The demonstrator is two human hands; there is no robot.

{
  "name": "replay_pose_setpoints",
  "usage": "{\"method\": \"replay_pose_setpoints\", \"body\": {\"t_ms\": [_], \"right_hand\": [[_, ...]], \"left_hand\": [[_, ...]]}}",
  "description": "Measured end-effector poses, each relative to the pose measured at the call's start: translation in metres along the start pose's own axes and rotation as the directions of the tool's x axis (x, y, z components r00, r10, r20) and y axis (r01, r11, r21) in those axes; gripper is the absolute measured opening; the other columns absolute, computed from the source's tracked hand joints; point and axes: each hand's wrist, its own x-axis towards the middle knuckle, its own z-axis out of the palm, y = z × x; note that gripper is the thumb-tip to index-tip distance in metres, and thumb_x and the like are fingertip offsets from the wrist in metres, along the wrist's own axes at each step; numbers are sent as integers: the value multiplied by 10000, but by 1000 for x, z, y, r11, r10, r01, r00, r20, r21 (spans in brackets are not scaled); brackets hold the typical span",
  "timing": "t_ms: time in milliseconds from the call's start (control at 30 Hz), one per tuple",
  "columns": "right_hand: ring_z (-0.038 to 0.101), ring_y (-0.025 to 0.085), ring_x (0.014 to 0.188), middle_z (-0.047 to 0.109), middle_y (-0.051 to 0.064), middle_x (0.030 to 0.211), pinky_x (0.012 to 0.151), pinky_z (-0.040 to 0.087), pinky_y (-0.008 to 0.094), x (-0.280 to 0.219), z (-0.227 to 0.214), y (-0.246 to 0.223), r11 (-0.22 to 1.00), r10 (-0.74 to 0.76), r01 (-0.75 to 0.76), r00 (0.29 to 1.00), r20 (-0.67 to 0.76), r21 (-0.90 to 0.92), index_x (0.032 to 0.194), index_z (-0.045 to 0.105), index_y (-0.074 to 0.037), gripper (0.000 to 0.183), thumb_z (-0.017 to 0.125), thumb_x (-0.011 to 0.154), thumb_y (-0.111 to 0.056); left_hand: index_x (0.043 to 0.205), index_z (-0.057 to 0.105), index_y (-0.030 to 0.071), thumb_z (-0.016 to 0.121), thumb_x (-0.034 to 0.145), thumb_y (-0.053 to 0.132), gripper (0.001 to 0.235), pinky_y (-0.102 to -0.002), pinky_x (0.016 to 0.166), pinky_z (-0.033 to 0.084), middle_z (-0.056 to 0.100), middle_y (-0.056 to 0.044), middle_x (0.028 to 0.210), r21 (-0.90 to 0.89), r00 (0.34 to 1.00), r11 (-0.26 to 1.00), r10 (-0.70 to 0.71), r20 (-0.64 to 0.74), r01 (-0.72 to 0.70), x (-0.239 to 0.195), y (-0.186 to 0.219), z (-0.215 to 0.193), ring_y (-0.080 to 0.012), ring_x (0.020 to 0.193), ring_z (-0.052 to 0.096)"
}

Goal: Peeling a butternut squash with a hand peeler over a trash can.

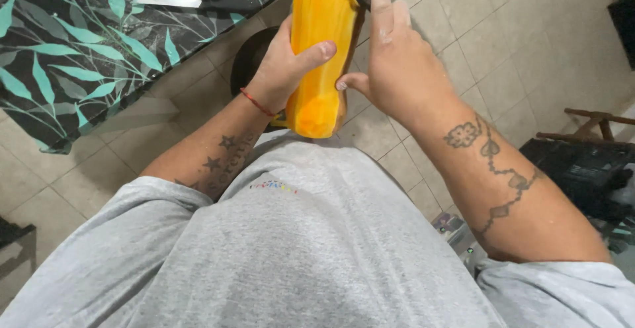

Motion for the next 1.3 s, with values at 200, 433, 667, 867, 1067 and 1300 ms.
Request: {"method": "replay_pose_setpoints", "body": {"t_ms": [200, 433, 667, 867, 1067, 1300], "right_hand": [[667, 481, 899, 525, 252, 1212, 702, 558, 528, -1, 18, -4, 984, 177, -176, 983, 55, -33, 1493, 271, 12, 1042, 907, 781, -405], [666, 480, 922, 523, 247, 1237, 698, 557, 524, -12, 23, 3, 983, 177, -177, 984, 18, 36, 1513, 278, 2, 947, 867, 875, -376], [651, 505, 947, 504, 275, 1265, 727, 557, 536, -19, 25, 5, 987, 144, -143, 989, -11, 72, 1515, 256, 29, 977, 871, 866, -365], [642, 511, 986, 518, 276, 1265, 759, 551, 538, -25, 20, 10, 974, 173, -171, 985, -2, 152, 1508, 272, 3, 931, 857, 872, -343], [634, 512, 1081, 558, 270, 1348, 824, 538, 559, -12, -4, 25, 999, -7, 9, 999, -41, 48, 1464, 355, -33, 700, 783, 964, -271], [640, 523, 1048, 546, 304, 1368, 823, 538, 569, -10, 26, 14, 984, 144, -125, 978, -150, 128, 1508, 322, -12, 612, 713, 1057, -141]], "left_hand": [[1434, 433, -3, 804, 901, 252, 698, -358, 1052, 540, 607, -82, 1290, -34, 996, 999, -31, -85, 28, -1, -8, 1, -168, 1190, 610], [1394, 499, -4, 791, 928, 267, 613, -347, 1005, 552, 624, -77, 1232, -79, 998, 995, -68, -13, 66, -3, -9, 8, -163, 1127, 624], [1382, 493, -1, 791, 922, 255, 604, -327, 999, 558, 626, -69, 1232, -48, 996, 996, -82, -43, 80, -2, -1, 13, -152, 1122, 626], [1428, 492, -8, 783, 927, 264, 640, -333, 1056, 536, 625, -80, 1293, -40, 993, 992, -120, -3, 120, -8, -3, 8, -161, 1188, 622], [1437, 469, 9, 804, 932, 279, 663, -334, 1084, 535, 625, -71, 1313, 178, 999, 984, -3, 34, -3, 7, 13, -4, -153, 1211, 623], [1368, 535, -8, 800, 921, 310, 609, -362, 1018, 565, 662, -81, 1244, -18, 994, 994, -104, 22, 104, 4, 15, 8, -186, 1140, 657]]}}
